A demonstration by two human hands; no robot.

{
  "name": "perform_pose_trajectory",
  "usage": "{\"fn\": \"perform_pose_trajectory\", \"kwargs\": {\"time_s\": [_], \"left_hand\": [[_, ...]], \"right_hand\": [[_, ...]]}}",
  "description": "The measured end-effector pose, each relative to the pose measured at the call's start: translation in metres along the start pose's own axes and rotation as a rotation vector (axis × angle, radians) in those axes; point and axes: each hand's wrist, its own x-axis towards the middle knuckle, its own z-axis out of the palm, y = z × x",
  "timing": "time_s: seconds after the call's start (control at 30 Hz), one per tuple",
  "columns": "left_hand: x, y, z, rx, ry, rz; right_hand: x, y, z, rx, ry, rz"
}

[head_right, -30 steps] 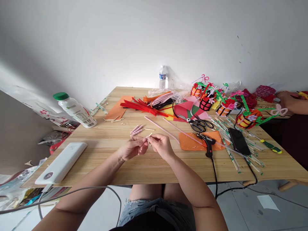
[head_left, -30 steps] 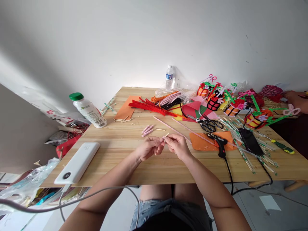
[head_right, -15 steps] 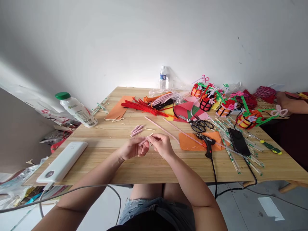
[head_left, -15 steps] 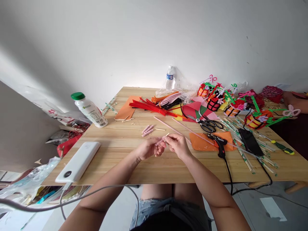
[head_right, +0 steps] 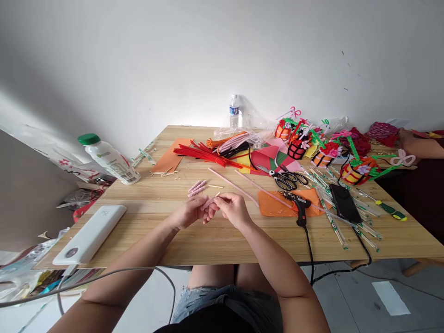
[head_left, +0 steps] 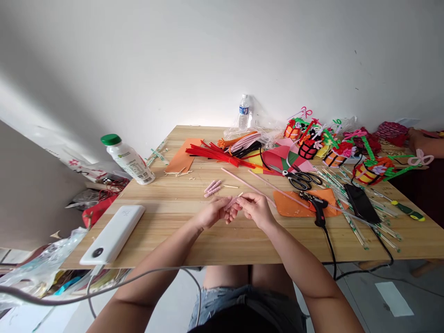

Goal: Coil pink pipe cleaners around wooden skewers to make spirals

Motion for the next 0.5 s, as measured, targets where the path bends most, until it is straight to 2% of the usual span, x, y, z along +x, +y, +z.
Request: {"fn": "perform_pose_trajectory", "kwargs": {"time_s": [0.07,0.13,0.23,0.33,0.4,0.47,0.5], "left_hand": [[0.0001,0.0001,-0.001,-0.101,-0.045,-0.062],[0.0007,0.0,-0.0024,-0.104,0.0,-0.038],[0.0011,-0.0002,-0.0028,0.092,0.128,0.092],[-0.0001,-0.0008,0.0007,0.4,0.282,0.291],[-0.0011,-0.0018,0.0035,0.522,0.402,0.423],[-0.0014,-0.0027,0.0046,0.528,0.441,0.454],[-0.0011,-0.003,0.0041,0.481,0.405,0.412]], "right_hand": [[-0.0008,0.0006,0.0002,-0.002,-0.007,-0.001],[-0.0016,0.0006,0.0005,-0.004,-0.002,-0.015],[-0.0023,-0.0001,0.0009,-0.016,0.015,-0.02],[-0.0019,-0.0008,0.0013,-0.02,0.03,-0.005],[-0.0012,-0.001,0.0015,-0.015,0.042,-0.004],[-0.0005,-0.0014,0.0014,0.002,0.051,-0.004],[-0.0004,-0.0018,0.0013,0.016,0.046,-0.001]]}}
